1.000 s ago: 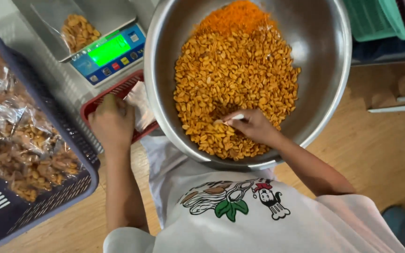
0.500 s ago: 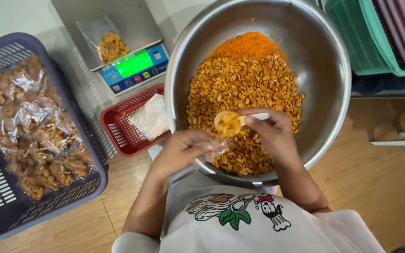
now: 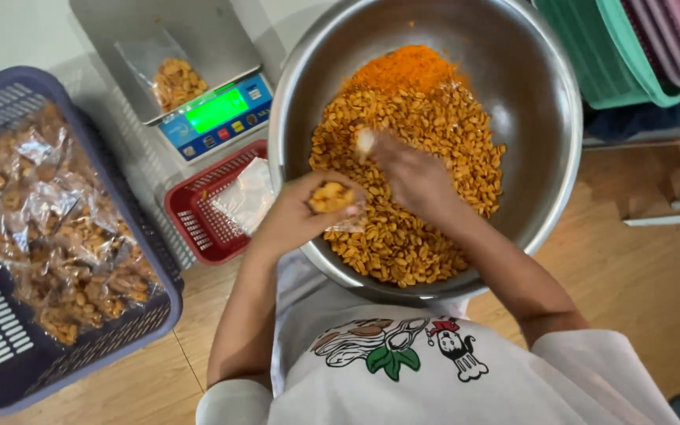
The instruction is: Portioning snacks from a large bowl into small plastic bags using a scoop and weighing them on a digital scale, including adding a small solid component to each bag.
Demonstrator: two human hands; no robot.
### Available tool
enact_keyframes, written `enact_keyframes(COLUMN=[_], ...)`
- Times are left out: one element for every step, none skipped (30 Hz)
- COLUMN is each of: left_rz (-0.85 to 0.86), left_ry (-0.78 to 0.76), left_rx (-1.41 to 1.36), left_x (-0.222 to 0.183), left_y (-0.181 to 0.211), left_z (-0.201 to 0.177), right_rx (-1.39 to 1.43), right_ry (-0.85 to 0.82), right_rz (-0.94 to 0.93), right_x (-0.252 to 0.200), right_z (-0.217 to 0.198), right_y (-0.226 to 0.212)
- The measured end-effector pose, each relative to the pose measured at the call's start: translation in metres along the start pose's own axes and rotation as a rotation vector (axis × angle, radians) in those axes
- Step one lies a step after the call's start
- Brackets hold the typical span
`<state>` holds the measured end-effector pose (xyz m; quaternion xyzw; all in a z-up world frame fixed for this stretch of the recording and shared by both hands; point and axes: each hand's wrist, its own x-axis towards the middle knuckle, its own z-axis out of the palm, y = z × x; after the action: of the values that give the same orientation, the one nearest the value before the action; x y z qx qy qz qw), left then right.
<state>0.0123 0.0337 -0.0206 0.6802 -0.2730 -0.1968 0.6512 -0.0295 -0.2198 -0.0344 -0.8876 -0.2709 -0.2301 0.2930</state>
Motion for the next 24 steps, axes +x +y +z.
enact_keyframes(left_rz=[-0.035, -0.07, -0.065, -0.145, -0.232, -0.234, -0.233, -0.232, -0.229, -0.198, -0.173, -0.174, -0.111, -0.046, -0.04, 0.028, 0.088, 0.086, 0.149, 0.216, 0.222, 0.177, 0.118, 0.116], left_ry=[0.009, 0.019, 0.02, -0.018, -0.051, -0.044, -0.113, -0.182, -0.174, -0.144, -0.112, -0.101, 0.012, 0.124, 0.144, 0.177, 0.215, 0.24, 0.336, 0.423, 0.432, 0.701, 0.944, 0.952], left_rx=[0.013, 0.027, 0.026, 0.057, 0.086, 0.084, 0.161, 0.239, 0.246, 0.26, 0.274, 0.282, 0.226, 0.17, 0.177, 0.211, 0.247, 0.257, -0.118, -0.494, -0.487, -0.062, 0.373, 0.376], left_x=[-0.003, -0.007, -0.011, -0.015, -0.023, -0.026, -0.026, -0.027, -0.025, -0.023, -0.023, -0.017, -0.01, -0.003, -0.002, 0.0, -0.002, 0.008, 0.016, 0.025, 0.038, 0.05, 0.058, 0.063], left_y=[-0.002, -0.004, 0.004, 0.013, 0.022, 0.026, 0.03, 0.035, 0.026, 0.017, 0.008, 0.0, -0.007, -0.015, -0.015, -0.015, -0.014, -0.05, -0.086, -0.123, -0.109, -0.094, -0.08, -0.122], left_z=[-0.003, -0.007, -0.008, -0.009, -0.01, -0.005, -0.001, 0.002, 0.007, 0.012, 0.017, 0.025, 0.033, 0.039, 0.044, 0.049, 0.053, 0.052, 0.05, 0.048, 0.003, -0.041, -0.083, -0.119], right_rx=[0.087, 0.175, 0.171, 0.338, 0.511, 0.514, 0.517, 0.52, 0.522, 0.49, 0.463, 0.471, 0.354, 0.238, 0.245, 0.185, 0.134, 0.152, 0.166, 0.18, 0.189, 0.153, 0.114, 0.12], right_ry=[-0.153, -0.305, -0.305, -0.28, -0.258, -0.264, -0.199, -0.133, -0.132, -0.123, -0.116, -0.117, -0.041, 0.037, 0.034, 0.167, 0.295, 0.288, 0.331, 0.37, 0.369, 0.356, 0.337, 0.333], right_rz=[0.102, 0.204, 0.201, 0.357, 0.514, 0.51, 0.494, 0.478, 0.466, 0.396, 0.325, 0.314, 0.183, 0.054, 0.032, 0.086, 0.143, 0.124, 0.244, 0.366, 0.356, 0.452, 0.554, 0.549], right_x=[-0.032, -0.064, -0.062, -0.059, -0.059, -0.049, -0.038, -0.026, -0.012, 0.002, 0.015, 0.019, 0.024, 0.03, 0.027, 0.025, 0.022, 0.021, 0.018, 0.015, 0.012, 0.009, 0.003, -0.005], right_z=[0.024, 0.049, 0.04, 0.031, 0.022, 0.007, -0.007, -0.022, -0.035, -0.047, -0.059, -0.056, -0.053, -0.05, -0.052, -0.053, -0.054, -0.058, -0.063, -0.068, -0.072, -0.077, -0.083, -0.082], right_y=[0.017, 0.034, 0.024, 0.014, 0.001, -0.009, -0.019, -0.029, -0.041, -0.055, -0.07, -0.065, -0.06, -0.055, -0.056, -0.057, -0.058, -0.057, -0.056, -0.055, -0.058, -0.06, -0.064, -0.059])
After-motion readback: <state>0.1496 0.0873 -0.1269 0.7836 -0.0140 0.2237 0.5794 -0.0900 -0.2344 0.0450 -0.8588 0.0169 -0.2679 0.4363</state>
